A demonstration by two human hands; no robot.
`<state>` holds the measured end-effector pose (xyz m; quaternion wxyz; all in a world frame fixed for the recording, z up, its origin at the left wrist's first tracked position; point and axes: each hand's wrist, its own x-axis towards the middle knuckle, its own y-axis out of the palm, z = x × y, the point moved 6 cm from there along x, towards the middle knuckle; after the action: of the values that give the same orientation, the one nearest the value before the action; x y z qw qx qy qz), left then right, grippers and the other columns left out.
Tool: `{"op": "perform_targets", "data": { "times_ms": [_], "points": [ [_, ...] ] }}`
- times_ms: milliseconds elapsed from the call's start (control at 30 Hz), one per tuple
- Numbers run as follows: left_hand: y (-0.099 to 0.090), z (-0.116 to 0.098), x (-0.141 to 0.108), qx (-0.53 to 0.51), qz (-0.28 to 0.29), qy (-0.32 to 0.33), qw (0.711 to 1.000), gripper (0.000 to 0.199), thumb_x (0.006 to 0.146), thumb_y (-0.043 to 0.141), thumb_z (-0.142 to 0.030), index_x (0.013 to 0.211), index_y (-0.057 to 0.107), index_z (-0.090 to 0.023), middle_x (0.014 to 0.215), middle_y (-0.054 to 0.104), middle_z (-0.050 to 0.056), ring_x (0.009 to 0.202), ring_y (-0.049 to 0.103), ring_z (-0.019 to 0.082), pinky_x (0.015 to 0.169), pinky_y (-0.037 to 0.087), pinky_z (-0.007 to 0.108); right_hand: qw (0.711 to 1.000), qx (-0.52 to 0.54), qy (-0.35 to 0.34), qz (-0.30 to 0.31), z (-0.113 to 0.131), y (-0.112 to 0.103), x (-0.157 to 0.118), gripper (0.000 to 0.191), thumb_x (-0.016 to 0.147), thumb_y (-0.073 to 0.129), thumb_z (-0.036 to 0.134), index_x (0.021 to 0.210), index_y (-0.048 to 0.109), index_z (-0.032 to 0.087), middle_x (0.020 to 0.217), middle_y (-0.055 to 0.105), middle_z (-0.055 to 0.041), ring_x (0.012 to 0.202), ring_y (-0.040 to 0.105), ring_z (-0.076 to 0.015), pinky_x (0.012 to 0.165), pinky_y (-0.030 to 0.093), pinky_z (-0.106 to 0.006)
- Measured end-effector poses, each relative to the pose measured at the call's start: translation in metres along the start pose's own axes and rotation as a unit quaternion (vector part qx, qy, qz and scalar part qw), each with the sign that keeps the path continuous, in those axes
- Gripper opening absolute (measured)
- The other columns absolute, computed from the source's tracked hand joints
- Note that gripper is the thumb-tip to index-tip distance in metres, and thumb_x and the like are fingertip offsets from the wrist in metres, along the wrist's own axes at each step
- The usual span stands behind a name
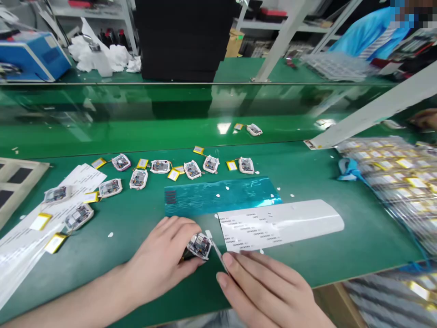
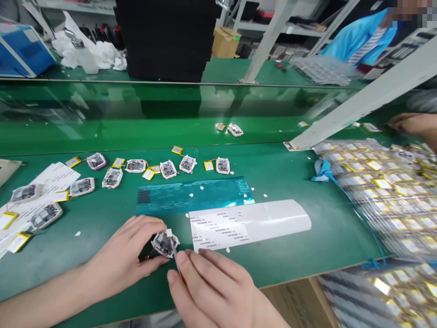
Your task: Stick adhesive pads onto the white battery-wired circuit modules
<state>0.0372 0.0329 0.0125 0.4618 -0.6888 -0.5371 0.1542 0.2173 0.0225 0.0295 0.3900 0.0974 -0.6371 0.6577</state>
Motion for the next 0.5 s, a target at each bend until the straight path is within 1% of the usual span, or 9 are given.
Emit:
{"op": "perform_targets", "data": {
  "times_ms": [100,133,200,233,267,333,367,400,500],
  "points": [
    [0.000,0.001,0.000,-0.009,0.006,-0.003,1.000,0.053,0.078,0.085,-0.012,0.113,0.047,-0.024,0.109,0.070,0.000,0.096,0.068,0.021,0.082,0.050,0.034,0.999,-0.010,-0.047,-0.014,0.000,-0.007,0.004,0.024,0.099,0.063,0.019,0.115,0.075,0.031,0.102,0.083,0.0015,0.089,0.080,-0.0164,0.085,0.066,-0.026],
    [0.000,0.001,-0.001,-0.012,0.009,-0.004,1.000,0.050,0.080,0.084,-0.013,0.113,0.048,-0.024,0.109,0.070,0.000,0.097,0.068,0.021,0.082,0.049,0.034,0.999,-0.005,-0.031,-0.014,-0.004,-0.011,0.005,0.024,0.099,0.060,0.018,0.113,0.076,0.030,0.100,0.083,0.0006,0.087,0.080,-0.0166,0.083,0.066,-0.026],
    [0.001,0.002,-0.002,-0.021,0.014,-0.005,1.000,0.042,0.084,0.079,-0.013,0.111,0.049,-0.024,0.109,0.070,0.000,0.096,0.068,0.021,0.082,0.049,0.034,0.997,0.018,0.052,-0.051,-0.024,-0.024,0.004,0.022,0.099,0.059,0.016,0.103,0.076,0.028,0.091,0.083,-0.0016,0.078,0.079,-0.0179,0.075,0.067,-0.028],
    [0.002,0.002,-0.003,-0.024,0.016,-0.003,1.000,0.037,0.085,0.077,-0.013,0.109,0.050,-0.024,0.108,0.070,0.000,0.095,0.068,0.020,0.082,0.048,0.034,0.989,0.027,0.112,-0.091,-0.038,-0.034,0.001,0.019,0.098,0.060,0.016,0.098,0.076,0.027,0.086,0.082,-0.0023,0.074,0.079,-0.0186,0.069,0.066,-0.029],
    [0.003,0.002,-0.004,-0.027,0.016,-0.001,1.000,0.033,0.087,0.074,-0.013,0.108,0.051,-0.024,0.108,0.070,0.000,0.095,0.068,0.020,0.082,0.048,0.034,0.973,0.029,0.182,-0.139,-0.054,-0.044,-0.004,0.016,0.097,0.063,0.017,0.094,0.075,0.026,0.082,0.080,-0.0025,0.070,0.078,-0.0190,0.064,0.065,-0.029],
    [0.005,0.004,-0.006,-0.029,0.010,0.000,1.000,0.024,0.090,0.069,-0.014,0.106,0.054,-0.025,0.108,0.070,0.000,0.095,0.068,0.020,0.083,0.048,0.034,0.923,0.023,0.315,-0.218,-0.086,-0.062,-0.019,0.008,0.093,0.070,0.022,0.087,0.074,0.024,0.073,0.077,-0.0018,0.061,0.075,-0.0190,0.054,0.062,-0.028],
    [0.006,0.006,-0.007,-0.027,0.003,-0.002,1.000,0.021,0.092,0.066,-0.016,0.107,0.055,-0.026,0.109,0.070,0.000,0.095,0.068,0.021,0.083,0.048,0.034,0.903,0.023,0.364,-0.228,-0.099,-0.068,-0.024,0.007,0.092,0.073,0.028,0.086,0.074,0.023,0.069,0.075,-0.0015,0.057,0.074,-0.0188,0.051,0.061,-0.028],
    [0.007,0.008,-0.008,-0.025,-0.004,-0.002,1.000,0.020,0.094,0.065,-0.018,0.109,0.056,-0.026,0.109,0.070,0.001,0.095,0.068,0.021,0.083,0.048,0.034,0.890,0.031,0.397,-0.222,-0.110,-0.071,-0.028,0.013,0.090,0.075,0.035,0.085,0.074,0.022,0.064,0.074,-0.0012,0.053,0.072,-0.0189,0.049,0.060,-0.027],
    [0.009,0.011,-0.009,-0.013,-0.025,0.013,1.000,0.021,0.096,0.063,-0.024,0.115,0.058,-0.028,0.110,0.071,0.000,0.093,0.069,0.021,0.082,0.050,0.033,0.877,0.073,0.443,-0.168,-0.131,-0.070,-0.034,0.033,0.085,0.077,0.053,0.082,0.074,0.020,0.055,0.070,-0.0013,0.048,0.070,-0.0197,0.046,0.060,-0.028]
  ]
}}
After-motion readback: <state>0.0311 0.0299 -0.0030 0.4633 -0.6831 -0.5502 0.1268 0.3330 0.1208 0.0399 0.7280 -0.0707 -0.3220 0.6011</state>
